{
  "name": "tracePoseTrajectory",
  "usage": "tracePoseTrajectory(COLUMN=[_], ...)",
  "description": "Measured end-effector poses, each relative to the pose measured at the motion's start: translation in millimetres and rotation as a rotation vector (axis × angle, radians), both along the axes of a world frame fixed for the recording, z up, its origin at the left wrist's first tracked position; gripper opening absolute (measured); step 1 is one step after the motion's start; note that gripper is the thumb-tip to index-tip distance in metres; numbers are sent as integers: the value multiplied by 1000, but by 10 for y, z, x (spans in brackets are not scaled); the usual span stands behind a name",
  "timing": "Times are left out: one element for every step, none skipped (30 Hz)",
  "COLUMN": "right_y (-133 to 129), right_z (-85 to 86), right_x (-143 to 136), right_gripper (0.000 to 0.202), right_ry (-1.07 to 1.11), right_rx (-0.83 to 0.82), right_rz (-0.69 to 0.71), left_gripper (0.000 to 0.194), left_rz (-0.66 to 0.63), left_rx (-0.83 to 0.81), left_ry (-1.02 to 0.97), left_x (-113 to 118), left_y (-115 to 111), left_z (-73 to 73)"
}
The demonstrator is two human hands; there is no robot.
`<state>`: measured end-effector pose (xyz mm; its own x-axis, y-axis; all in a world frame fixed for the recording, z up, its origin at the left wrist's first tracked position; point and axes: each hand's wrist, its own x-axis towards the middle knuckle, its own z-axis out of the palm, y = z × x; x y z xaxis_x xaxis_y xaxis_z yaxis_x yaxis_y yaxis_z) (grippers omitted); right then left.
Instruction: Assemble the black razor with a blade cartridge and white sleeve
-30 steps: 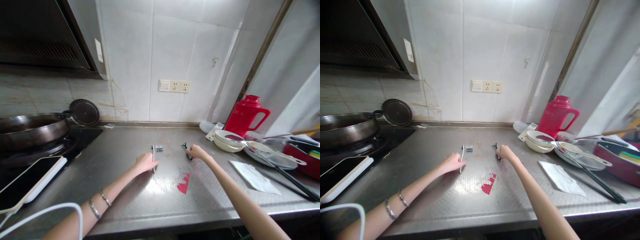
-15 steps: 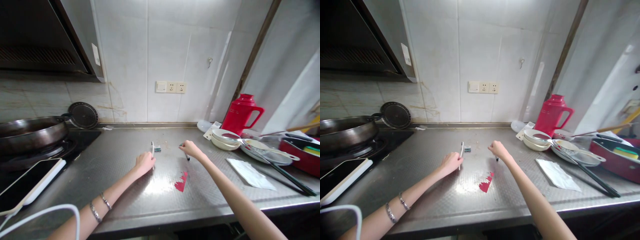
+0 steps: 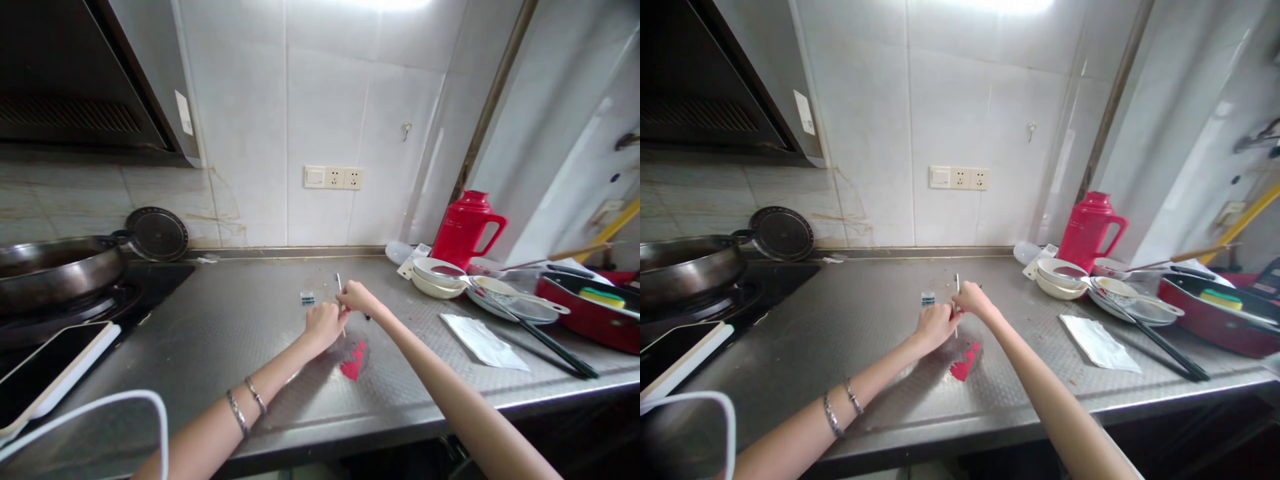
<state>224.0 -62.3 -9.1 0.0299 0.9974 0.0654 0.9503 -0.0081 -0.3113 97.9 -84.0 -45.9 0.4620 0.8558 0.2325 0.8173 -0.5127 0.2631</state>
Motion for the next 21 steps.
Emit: tracePoseTrajectory(right_y=[8,17,28,38,48,56,64,70,75,81,88,96,106,116,128,141,154,167,180,192,203], right_z=[1,4,7,7,2,-11,-31,-61,-97,-139,-183,-227,-266,-301,-328,-348,-361,-369,-372,-373,-373], right_x=[73,164,272,393,523,655,782,899,1000,1081,1143,1184,1209,1220,1221,1215,1205,1194,1183,1171,1159], right_gripper=[31,32,34,35,35,35,35,34,33,31,30,29,29,29,29,30,31,32,33,35,36], right_ry=[-14,-24,-32,-41,-48,-55,-62,-68,-74,-80,-85,-90,-94,-99,-103,-108,-112,-117,-122,-128,-135], right_rx=[-1,-7,-18,-39,-69,-110,-152,-191,-226,-256,-282,-302,-319,-331,-339,-344,-348,-349,-349,-346,-342], right_rz=[-9,-18,-23,-26,-28,-30,-38,-46,-54,-61,-67,-70,-72,-71,-69,-65,-61,-58,-56,-56,-56], left_gripper=[46,45,43,39,33,30,30,32,35,39,43,49,54,59,63,65,65,65,64,63,62], left_rz=[-20,-45,-71,-94,-119,-135,-135,-139,-147,-153,-154,-148,-141,-132,-121,-116,-115,-120,-126,-132,-136], left_rx=[-9,-17,-19,-8,27,77,119,143,156,158,148,127,97,55,10,-24,-46,-61,-67,-73,-78], left_ry=[-8,-15,-26,-36,-56,-79,-96,-105,-115,-130,-151,-171,-189,-201,-212,-226,-243,-261,-279,-295,-309], left_x=[-9,-33,-74,-131,-202,-283,-368,-454,-534,-606,-667,-717,-755,-785,-807,-824,-837,-847,-853,-856,-856], left_y=[23,58,106,167,240,325,417,516,615,713,804,887,960,1021,1071,1112,1144,1168,1186,1199,1208], left_z=[-14,-28,-42,-57,-72,-89,-108,-130,-157,-189,-225,-267,-311,-358,-404,-447,-486,-518,-542,-559,-568])
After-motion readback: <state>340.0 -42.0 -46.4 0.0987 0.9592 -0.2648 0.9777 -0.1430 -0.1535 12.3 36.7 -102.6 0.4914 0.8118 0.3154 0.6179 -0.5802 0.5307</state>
